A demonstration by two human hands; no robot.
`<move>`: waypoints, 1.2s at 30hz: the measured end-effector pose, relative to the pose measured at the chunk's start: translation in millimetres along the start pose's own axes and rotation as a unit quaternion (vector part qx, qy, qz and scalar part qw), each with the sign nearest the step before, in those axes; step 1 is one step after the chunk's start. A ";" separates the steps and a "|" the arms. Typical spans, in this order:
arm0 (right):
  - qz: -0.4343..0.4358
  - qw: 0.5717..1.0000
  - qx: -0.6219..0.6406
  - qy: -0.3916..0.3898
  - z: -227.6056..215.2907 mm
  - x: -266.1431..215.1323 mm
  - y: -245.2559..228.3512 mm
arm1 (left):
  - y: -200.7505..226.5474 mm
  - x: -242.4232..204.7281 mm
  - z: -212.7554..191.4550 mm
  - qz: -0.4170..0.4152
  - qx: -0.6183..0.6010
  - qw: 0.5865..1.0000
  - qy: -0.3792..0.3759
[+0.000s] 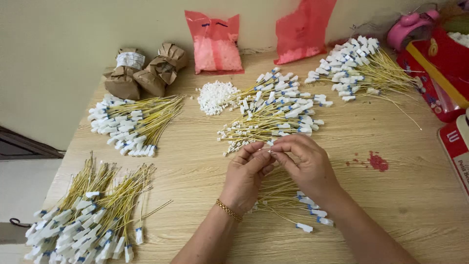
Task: The recorder is manually assembling electrical components by attaching small red plastic parts to wired connectors.
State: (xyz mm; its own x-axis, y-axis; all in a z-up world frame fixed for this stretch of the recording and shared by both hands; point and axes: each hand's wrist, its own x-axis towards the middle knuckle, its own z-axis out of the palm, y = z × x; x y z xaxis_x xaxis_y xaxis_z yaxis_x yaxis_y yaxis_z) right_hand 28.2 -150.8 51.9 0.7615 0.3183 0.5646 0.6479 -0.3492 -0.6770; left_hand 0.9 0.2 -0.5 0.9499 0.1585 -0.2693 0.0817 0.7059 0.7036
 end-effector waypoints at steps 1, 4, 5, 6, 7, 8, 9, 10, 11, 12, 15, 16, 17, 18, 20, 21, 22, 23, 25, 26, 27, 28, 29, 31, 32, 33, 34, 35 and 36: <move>0.001 1.000 0.000 0.000 -0.5 0.2 0.0 | 2.0 -1.9 1.1 0.000 0.000 1.000 0.000; 0.011 1.000 0.011 -0.017 -2.1 -0.5 -0.7 | 3.7 -4.8 2.0 0.004 0.008 1.000 -0.007; 0.016 1.000 0.016 -0.021 -2.5 -0.9 -1.5 | 2.0 -3.6 0.7 0.007 0.012 1.000 -0.011; 0.021 0.999 0.020 -0.024 -2.8 -1.0 -2.3 | 0.5 -2.2 -0.6 0.010 0.017 1.000 -0.015; 0.022 0.999 0.020 -0.023 -3.1 -0.6 -0.9 | 0.4 -2.3 -0.5 0.009 0.018 1.000 -0.015; 0.012 0.999 0.019 -0.033 -3.4 -0.2 0.4 | 0.2 -2.5 -0.4 0.011 0.016 1.000 -0.019; 0.003 0.999 0.017 -0.044 -3.6 0.2 1.7 | 0.1 -2.7 -0.4 0.013 0.014 1.000 -0.022; 0.003 0.999 0.018 -0.043 -2.8 -1.4 4.3 | 0.2 -2.8 -1.1 0.012 0.015 1.000 -0.022; 0.014 0.998 0.039 -0.042 -2.1 -3.1 6.8 | 0.2 -2.8 -1.7 0.015 0.017 0.999 -0.027; 0.024 0.997 0.060 -0.041 -1.5 -4.5 9.5 | 0.3 -2.7 -2.1 0.018 0.020 0.999 -0.032; 0.049 0.993 0.098 -0.032 0.1 -6.8 15.0 | -0.6 -1.5 -2.5 0.014 0.026 0.999 -0.035; 0.050 0.993 0.098 -0.032 0.1 -6.8 13.2 | -0.6 -1.1 -2.2 0.014 0.026 0.999 -0.035; 0.062 0.991 0.113 -0.029 0.1 -6.8 11.4 | -0.5 -0.7 -2.0 0.014 0.023 0.999 -0.035; 0.074 0.989 0.127 -0.026 0.0 -6.6 9.7 | -0.5 -0.2 -1.7 0.015 0.020 0.999 -0.035; 0.078 0.989 0.122 -0.025 0.7 -7.7 11.3 | -0.1 -0.1 -3.2 0.012 0.018 0.999 -0.036; 0.082 0.989 0.117 -0.024 1.3 -8.2 11.9 | 0.3 0.0 -4.0 0.010 0.015 0.999 -0.037; 0.081 0.990 0.117 -0.025 1.4 -7.9 11.0 | 0.1 0.2 -4.4 0.010 0.015 0.999 -0.037; 0.067 0.992 0.103 -0.023 1.6 -7.6 10.1 | -0.1 0.4 -4.8 0.007 0.008 0.999 -0.037; 0.053 0.994 0.089 -0.023 2.1 -6.9 9.4 | 0.1 0.4 -5.2 0.004 0.000 0.999 -0.035; 0.041 0.995 0.091 -0.022 2.6 -6.4 9.6 | 0.7 0.3 -5.3 0.004 0.002 0.999 -0.035; 0.028 0.995 0.093 -0.020 3.0 -5.8 9.9 | 1.2 0.2 -5.3 0.005 0.003 0.999 -0.036; 0.029 0.995 0.093 -0.021 3.2 -5.8 10.0 | 1.6 -0.5 -4.4 0.004 0.003 0.999 -0.035; 0.026 0.995 0.092 -0.020 3.2 -5.8 10.1 | 1.9 -1.2 -3.4 0.009 0.004 0.999 -0.036; 0.024 0.995 0.090 -0.019 2.4 -5.8 10.7 | 1.8 -2.1 -2.5 0.014 0.005 0.999 -0.038; 0.027 0.995 0.088 -0.023 1.6 -6.2 11.3 | 1.3 -2.5 -2.6 0.024 0.023 0.999 -0.034; 0.030 0.995 0.087 -0.028 0.9 -6.6 11.9 | 0.8 -2.9 -2.7 0.035 0.040 0.998 -0.031; 0.030 0.995 0.087 -0.028 2.6 -6.7 12.6 | 0.7 -2.5 -2.5 0.034 0.040 0.998 -0.031; 0.026 0.995 0.094 -0.018 4.5 -6.9 13.2 | 0.7 -2.2 -2.4 0.045 0.046 0.997 -0.035; 0.022 0.995 0.102 -0.008 6.3 -7.4 13.7 | 0.4 -2.4 -2.5 0.055 0.051 0.996 -0.038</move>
State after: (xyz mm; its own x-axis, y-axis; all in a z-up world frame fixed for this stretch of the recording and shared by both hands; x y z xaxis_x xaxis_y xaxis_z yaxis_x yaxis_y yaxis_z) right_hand 31.3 -152.4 35.5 0.7879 0.3215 0.5252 0.5951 -0.1784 -0.7836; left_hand -2.1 1.8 -1.2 0.9747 0.1754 -0.1383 0.0018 0.6129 0.7902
